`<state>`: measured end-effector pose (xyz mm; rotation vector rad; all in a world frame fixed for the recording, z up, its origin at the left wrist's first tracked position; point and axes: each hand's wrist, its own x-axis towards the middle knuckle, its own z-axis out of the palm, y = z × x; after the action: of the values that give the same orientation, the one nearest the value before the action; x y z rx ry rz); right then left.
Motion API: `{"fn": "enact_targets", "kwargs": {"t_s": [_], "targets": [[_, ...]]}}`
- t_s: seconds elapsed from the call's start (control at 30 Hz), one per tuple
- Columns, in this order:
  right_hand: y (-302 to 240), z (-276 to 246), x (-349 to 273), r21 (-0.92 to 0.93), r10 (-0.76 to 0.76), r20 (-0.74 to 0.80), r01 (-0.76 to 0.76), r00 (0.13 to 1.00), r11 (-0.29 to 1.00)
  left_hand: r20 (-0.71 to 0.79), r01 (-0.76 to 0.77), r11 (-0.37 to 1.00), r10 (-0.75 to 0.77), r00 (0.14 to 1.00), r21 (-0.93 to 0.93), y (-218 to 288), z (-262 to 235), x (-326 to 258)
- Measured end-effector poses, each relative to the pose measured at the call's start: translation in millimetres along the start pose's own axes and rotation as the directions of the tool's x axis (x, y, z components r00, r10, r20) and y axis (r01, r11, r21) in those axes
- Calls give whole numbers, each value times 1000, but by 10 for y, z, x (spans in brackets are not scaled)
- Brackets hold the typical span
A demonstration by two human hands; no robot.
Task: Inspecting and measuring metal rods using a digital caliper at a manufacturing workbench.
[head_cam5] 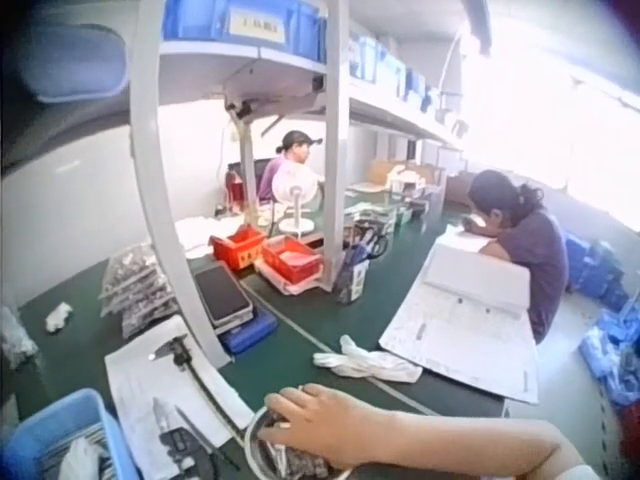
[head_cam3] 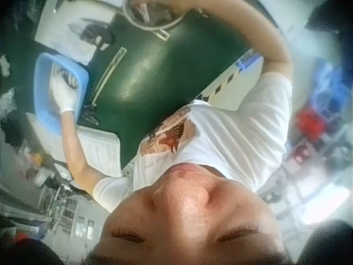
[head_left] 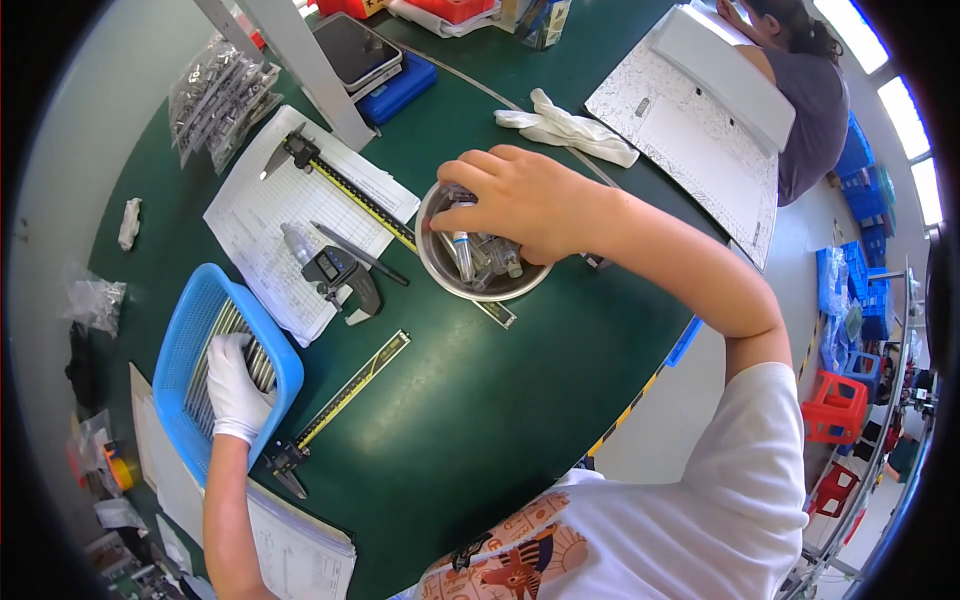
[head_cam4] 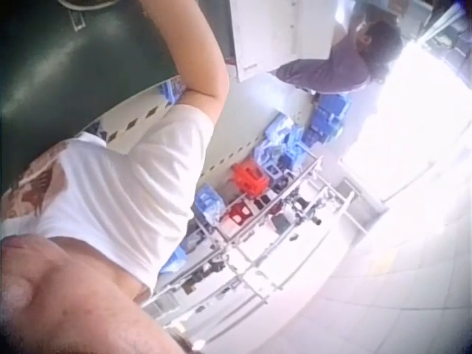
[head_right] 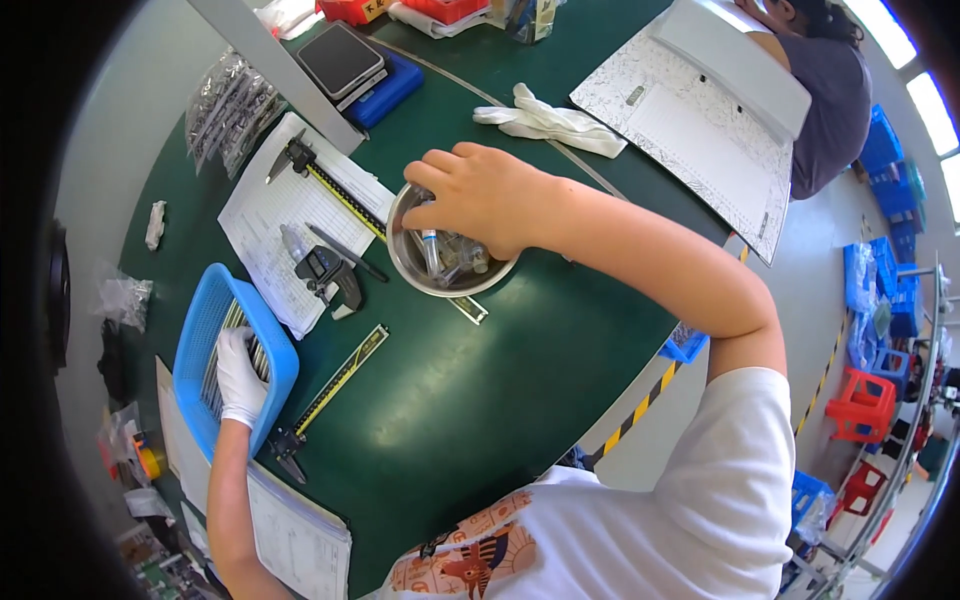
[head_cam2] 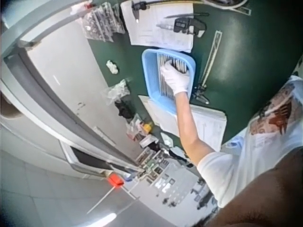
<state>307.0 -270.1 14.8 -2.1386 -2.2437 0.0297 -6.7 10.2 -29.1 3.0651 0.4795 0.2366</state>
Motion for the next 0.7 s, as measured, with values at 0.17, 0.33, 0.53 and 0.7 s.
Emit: {"fn": "enact_targets", "kwargs": {"t_s": [0.17, 0.33, 0.53, 0.7], "targets": [[111, 57, 1, -7, -28, -45, 27, 999, 1000, -3, -3, 1000, 3, 1000, 0, -2, -8, 3], [224, 119, -47, 92, -25, -50, 30, 998, 995, -21, -7, 1000, 6, 1000, -19, 45, -23, 22], [181, 86, -110, 128, 111, -235, -82, 966, 988, -41, -31, 1000, 31, 999, 3, 30, 14, 23], [-85, 28, -250, 142, 177, 41, -181, 983, 973, -37, -26, 1000, 27, 999, 13, 1, 8, 9]]}}
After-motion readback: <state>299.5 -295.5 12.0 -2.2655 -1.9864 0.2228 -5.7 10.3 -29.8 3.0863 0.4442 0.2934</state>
